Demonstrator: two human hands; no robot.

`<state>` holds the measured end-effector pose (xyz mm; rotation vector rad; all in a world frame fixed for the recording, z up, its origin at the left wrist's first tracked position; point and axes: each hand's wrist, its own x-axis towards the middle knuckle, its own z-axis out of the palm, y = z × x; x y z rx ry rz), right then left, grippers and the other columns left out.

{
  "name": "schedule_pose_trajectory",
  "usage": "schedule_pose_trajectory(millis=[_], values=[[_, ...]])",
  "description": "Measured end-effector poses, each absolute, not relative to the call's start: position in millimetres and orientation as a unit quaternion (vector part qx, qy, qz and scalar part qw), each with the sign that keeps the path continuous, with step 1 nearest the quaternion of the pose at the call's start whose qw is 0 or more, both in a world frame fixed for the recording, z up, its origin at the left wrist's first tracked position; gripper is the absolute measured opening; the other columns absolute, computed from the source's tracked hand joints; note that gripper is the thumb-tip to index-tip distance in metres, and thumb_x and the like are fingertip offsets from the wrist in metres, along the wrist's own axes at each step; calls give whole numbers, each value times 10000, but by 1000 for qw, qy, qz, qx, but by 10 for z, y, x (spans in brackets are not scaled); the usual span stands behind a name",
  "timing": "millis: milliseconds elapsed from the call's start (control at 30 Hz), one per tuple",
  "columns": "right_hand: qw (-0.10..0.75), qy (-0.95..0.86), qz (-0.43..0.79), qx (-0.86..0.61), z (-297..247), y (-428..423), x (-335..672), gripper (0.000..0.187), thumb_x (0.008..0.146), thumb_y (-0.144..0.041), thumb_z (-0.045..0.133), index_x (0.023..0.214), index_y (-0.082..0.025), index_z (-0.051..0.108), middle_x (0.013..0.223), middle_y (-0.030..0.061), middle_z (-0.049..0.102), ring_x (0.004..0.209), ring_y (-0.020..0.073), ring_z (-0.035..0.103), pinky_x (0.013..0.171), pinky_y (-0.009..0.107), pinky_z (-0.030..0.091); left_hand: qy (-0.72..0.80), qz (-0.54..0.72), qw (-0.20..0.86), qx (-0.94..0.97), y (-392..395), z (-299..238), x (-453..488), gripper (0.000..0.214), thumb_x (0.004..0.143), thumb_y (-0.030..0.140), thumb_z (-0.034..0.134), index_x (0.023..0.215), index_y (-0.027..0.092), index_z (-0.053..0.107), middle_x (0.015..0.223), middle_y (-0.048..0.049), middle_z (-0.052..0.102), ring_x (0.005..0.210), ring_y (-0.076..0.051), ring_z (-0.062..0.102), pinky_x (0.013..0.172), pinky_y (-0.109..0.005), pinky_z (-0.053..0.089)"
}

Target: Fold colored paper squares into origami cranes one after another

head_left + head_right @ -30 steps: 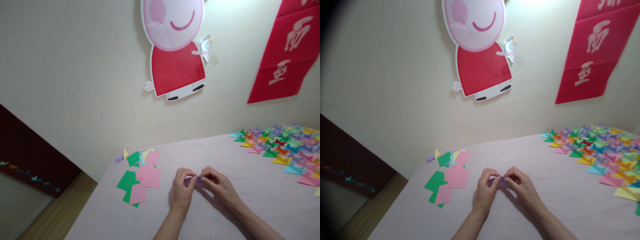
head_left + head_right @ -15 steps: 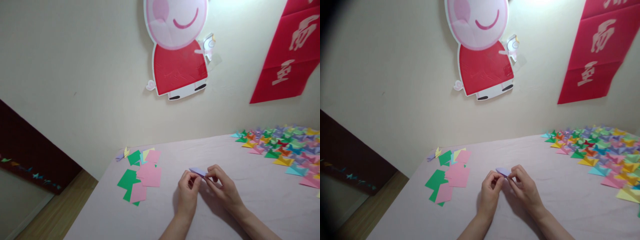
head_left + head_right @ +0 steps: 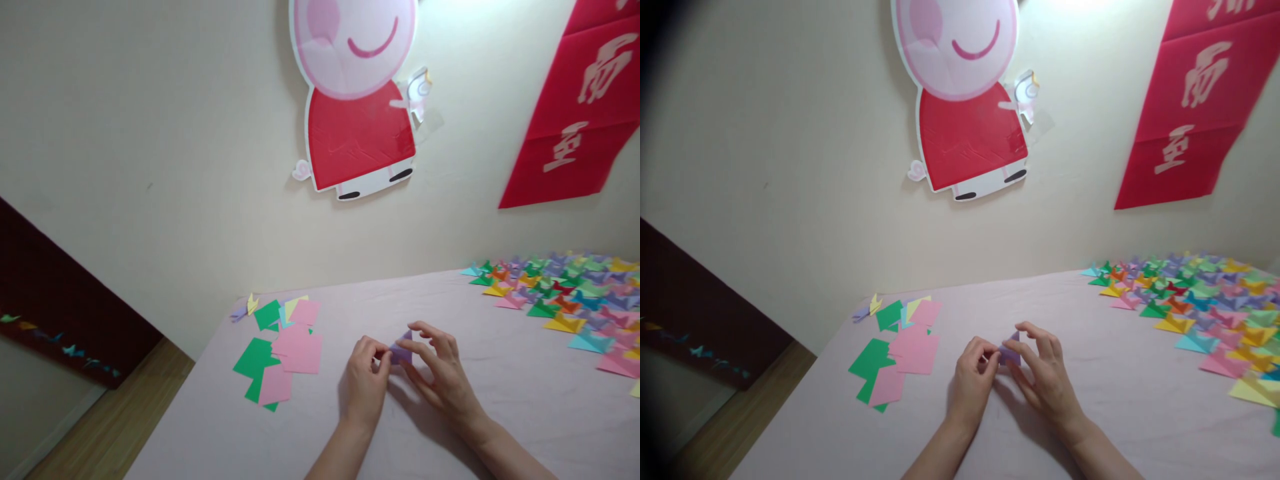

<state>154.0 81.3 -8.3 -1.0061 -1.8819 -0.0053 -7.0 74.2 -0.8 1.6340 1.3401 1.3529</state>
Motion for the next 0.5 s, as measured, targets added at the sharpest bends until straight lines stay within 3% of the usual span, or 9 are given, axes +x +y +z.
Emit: schedule_pose_trajectory(millis=[100,500], values=[[469,-776,0,-422,-95,825,1554,218,894,-202,563,1090,-280,616,1324,111,482,1148,314,476,901,490,450,493,509,283,646,743,34,-99,155,846,98,618,787,229,676,827,-19,626,822,-202,554,722,-280,384],[462,-784,-17,-414,-116,841,1565,132,906,-210,558,993,-264,641,1344,96,488,1183,310,465,953,486,412,493,448,164,727,728,10,-105,162,851,41,656,858,203,654,865,-6,622,854,-196,541,773,-300,411]])
